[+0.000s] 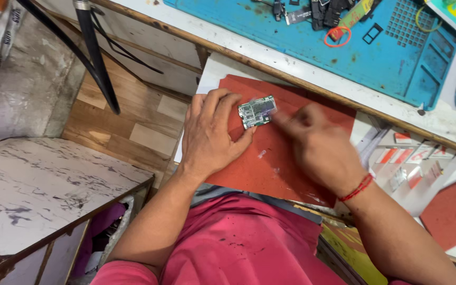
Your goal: The person uses a purple marker to repeatedly rub and clean the surface of a small circuit board placed on a red mat. The person holds the board with one hand and scrubs it with the marker in the other, focusing on different areas of the board throughout the clip.
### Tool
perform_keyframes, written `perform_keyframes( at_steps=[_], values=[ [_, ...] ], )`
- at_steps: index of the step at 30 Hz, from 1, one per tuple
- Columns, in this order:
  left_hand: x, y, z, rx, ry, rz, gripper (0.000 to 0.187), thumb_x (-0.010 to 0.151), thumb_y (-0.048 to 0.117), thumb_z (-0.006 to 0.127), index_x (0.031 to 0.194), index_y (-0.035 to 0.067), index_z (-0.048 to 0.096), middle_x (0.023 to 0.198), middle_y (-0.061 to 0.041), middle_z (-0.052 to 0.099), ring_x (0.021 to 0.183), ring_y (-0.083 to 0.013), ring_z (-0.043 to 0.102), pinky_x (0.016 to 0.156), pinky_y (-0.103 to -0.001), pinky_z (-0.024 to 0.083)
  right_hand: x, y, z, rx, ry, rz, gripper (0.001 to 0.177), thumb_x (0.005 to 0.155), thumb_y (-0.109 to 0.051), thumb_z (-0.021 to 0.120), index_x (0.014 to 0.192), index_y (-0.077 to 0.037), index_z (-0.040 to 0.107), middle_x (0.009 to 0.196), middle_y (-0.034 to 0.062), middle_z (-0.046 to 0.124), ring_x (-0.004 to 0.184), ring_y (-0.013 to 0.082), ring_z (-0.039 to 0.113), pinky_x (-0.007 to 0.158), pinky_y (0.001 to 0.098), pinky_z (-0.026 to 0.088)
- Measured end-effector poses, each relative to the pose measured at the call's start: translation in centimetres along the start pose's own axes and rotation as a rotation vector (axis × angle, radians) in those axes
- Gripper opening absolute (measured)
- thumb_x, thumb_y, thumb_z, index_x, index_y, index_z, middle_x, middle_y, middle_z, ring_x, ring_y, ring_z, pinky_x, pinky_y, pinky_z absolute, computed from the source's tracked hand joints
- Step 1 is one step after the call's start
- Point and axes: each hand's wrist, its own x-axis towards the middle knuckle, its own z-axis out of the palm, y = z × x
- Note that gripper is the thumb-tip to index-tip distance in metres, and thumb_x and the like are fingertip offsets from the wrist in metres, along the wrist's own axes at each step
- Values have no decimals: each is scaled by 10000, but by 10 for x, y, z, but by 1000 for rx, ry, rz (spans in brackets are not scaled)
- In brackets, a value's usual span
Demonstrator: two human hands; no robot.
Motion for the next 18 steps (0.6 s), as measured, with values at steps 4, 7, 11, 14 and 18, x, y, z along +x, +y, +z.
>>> perform_keyframes(
  at_steps=[4,7,11,14,18],
  values=[
    [7,4,0,-38,-5,-17,570,753,311,846,1232,67,656,1236,-81,595,1119,-342,531,963,-476,454,2,-4,-4,31,-71,35,519,857,-88,618,1337,-274,678,1046,106,646,714,329,679,566,461,544],
    [5,3,0,-14,9,15,524,776,300,845,1210,69,665,1250,-79,587,1146,-333,534,992,-474,455,5,2,-7,-52,-56,173,559,892,-56,585,1409,-264,634,1061,120,638,724,344,674,583,467,549],
    [6,2,0,-14,-7,11,477,740,298,848,1136,78,699,1231,-76,588,1128,-321,536,975,-470,456,0,5,-3,101,-60,-1,537,880,-82,590,1386,-251,649,1008,130,626,743,349,672,634,477,552],
    [2,2,0,-1,-10,6,460,760,302,850,1134,76,706,1229,-72,583,1133,-320,531,976,-470,452,-1,4,1,29,-21,128,588,866,-34,558,1413,-235,637,1021,160,615,755,370,667,654,487,554],
    [7,3,2,-14,-5,6,466,753,306,846,1130,74,702,1218,-68,583,1117,-320,526,972,-473,451,-3,-2,-1,16,-80,97,578,854,-49,566,1395,-242,631,1050,159,625,729,369,671,639,492,554]
  ],
)
